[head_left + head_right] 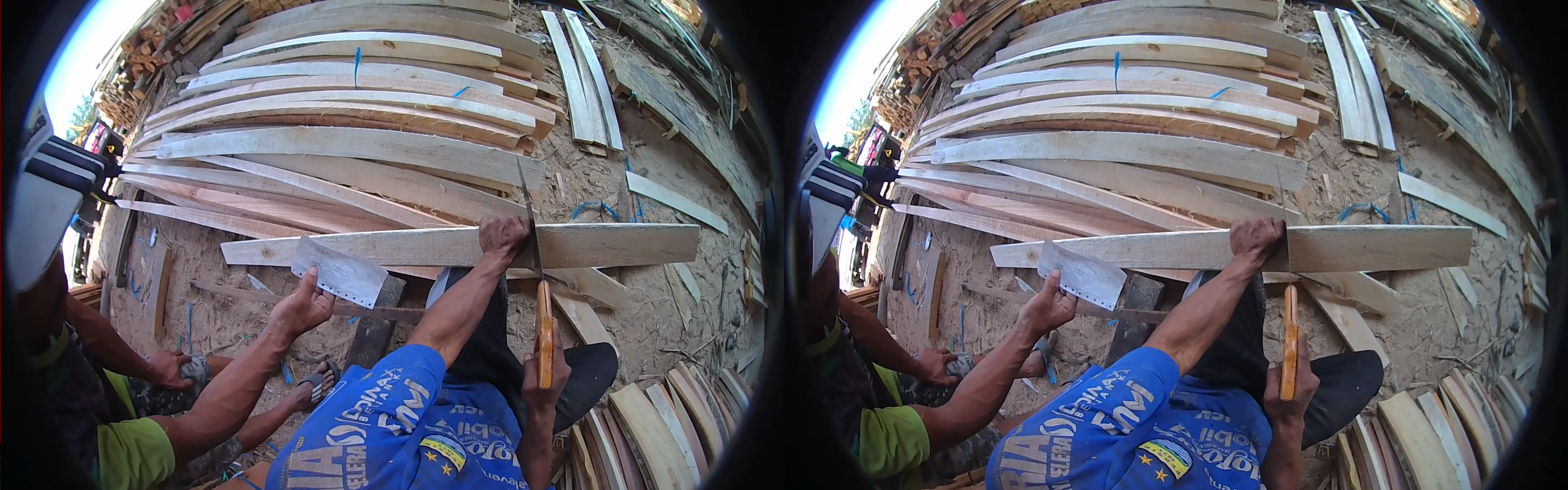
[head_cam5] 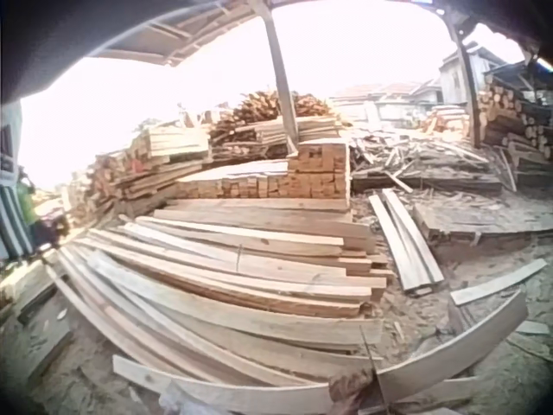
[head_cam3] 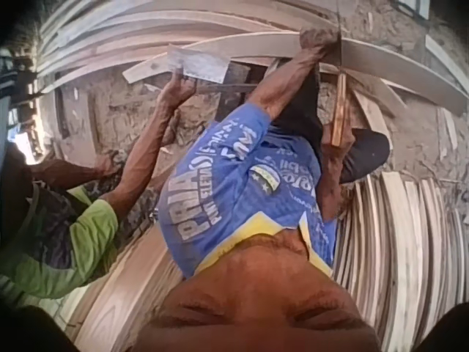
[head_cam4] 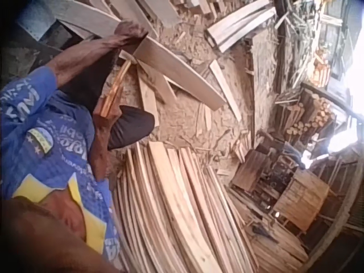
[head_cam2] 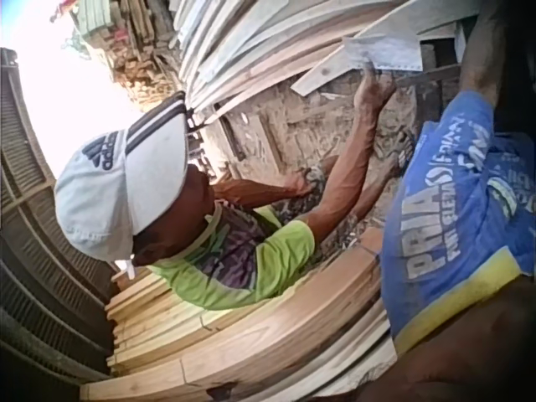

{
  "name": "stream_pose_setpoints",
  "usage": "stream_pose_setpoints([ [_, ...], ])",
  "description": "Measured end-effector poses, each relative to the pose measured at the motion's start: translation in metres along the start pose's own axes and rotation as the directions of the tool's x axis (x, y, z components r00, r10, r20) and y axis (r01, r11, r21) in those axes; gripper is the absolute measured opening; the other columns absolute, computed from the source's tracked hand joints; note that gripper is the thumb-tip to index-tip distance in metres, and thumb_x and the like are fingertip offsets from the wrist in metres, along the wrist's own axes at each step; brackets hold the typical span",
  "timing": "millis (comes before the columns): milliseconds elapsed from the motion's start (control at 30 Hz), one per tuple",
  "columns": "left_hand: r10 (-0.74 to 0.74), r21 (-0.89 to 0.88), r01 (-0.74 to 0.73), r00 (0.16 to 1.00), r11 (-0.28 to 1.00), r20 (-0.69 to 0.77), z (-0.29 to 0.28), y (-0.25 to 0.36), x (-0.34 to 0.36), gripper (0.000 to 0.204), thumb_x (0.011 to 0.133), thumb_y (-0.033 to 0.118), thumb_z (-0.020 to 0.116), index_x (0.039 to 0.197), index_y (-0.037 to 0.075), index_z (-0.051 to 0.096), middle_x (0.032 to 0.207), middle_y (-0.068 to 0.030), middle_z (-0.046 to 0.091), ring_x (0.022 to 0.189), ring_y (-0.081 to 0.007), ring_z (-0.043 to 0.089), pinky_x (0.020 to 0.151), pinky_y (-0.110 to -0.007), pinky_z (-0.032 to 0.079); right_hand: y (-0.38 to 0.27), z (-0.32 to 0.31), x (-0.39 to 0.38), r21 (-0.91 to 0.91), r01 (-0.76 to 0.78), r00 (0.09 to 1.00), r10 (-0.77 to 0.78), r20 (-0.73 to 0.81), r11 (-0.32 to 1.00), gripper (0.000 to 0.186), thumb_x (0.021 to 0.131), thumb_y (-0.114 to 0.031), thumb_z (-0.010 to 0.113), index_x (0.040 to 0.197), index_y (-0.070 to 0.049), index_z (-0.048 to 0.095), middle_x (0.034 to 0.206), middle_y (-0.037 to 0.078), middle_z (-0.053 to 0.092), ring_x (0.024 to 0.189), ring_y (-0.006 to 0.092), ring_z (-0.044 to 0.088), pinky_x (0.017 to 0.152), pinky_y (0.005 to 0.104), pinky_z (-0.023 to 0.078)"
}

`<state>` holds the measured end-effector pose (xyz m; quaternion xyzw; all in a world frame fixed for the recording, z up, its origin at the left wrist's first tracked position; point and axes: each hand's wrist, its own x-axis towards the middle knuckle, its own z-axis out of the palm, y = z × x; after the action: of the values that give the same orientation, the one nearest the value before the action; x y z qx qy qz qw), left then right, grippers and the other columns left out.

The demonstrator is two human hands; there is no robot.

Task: The person saws through several long wooden planks using a hand saw, holding each plank steady by hand or with their foot while cutting.

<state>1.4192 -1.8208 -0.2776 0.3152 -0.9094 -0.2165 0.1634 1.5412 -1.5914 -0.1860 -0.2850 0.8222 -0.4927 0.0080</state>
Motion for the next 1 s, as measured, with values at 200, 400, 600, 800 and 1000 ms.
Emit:
stream_pose_setpoints([
  [200,-0.001,-0.012,0.001,1.0,1.0,0.003,-0.002,0.004,-0.006,0.044,0.088,0.036,0.042,0.068,0.008,0.069,0.068,-0.016,0.066,0.066,-0.0323,0.065,0.069,-0.045,0.047,-0.046,-0.061,-0.078,-0.042,-0.195,0.968,0.199,0.15,0.98,0.064,0.073,-0.01,0.056,0.134,0.004,0.043,0.105,0.021,0.063,0.083,0.0274,0.065,0.075,0.0333,0.051],
  [400,0.011,-0.021,-0.011,1.0,1.0,0.01,-0.001,0.008,-0.006,0.044,0.088,0.036,0.042,0.069,0.008,0.07,0.07,-0.0163,0.066,0.067,-0.0327,0.065,0.069,-0.045,0.047,-0.031,-0.062,-0.106,-0.022,-0.048,0.999,0.049,0.025,0.999,0.066,0.07,-0.007,0.055,0.134,0.005,0.042,0.101,0.022,0.065,0.077,0.0258,0.067,0.072,0.0316,0.051],
  [600,-0.016,-0.021,0.016,1.0,1.0,-0.015,-0.005,0.001,-0.009,0.044,0.088,0.037,0.042,0.071,0.008,0.07,0.072,-0.0165,0.067,0.069,-0.0331,0.066,0.07,-0.045,0.048,0.003,0.005,0.02,0.031,-0.106,0.993,0.104,0.055,0.994,0.066,0.07,0.001,0.054,0.134,0.007,0.041,0.093,0.021,0.065,0.065,0.0229,0.065,0.062,0.0307,0.052],
  [800,-0.009,-0.02,0.009,1.0,1.0,-0.016,0.0,0.016,-0.009,0.044,0.088,0.038,0.042,0.073,0.008,0.071,0.073,-0.0167,0.067,0.07,-0.0335,0.066,0.07,-0.045,0.048,0.006,0.004,-0.006,0.046,-0.067,0.998,0.067,0.018,0.997,0.066,0.071,0.001,0.054,0.135,0.007,0.04,0.091,0.019,0.064,0.065,0.0201,0.064,0.063,0.0286,0.051],
  [1000,-0.173,0.058,0.167,0.979,0.984,0.111,-0.001,-0.009,0.002,0.051,0.089,0.043,0.037,0.082,0.006,0.072,0.081,-0.0183,0.068,0.078,-0.0359,0.066,0.077,-0.044,0.05,-0.031,-0.038,-0.066,0.01,-0.142,0.981,0.139,0.134,0.99,0.065,0.071,-0.003,0.06,0.132,0.008,0.041,0.093,0.026,0.065,0.07,0.0306,0.068,0.063,0.0329,0.054],
])
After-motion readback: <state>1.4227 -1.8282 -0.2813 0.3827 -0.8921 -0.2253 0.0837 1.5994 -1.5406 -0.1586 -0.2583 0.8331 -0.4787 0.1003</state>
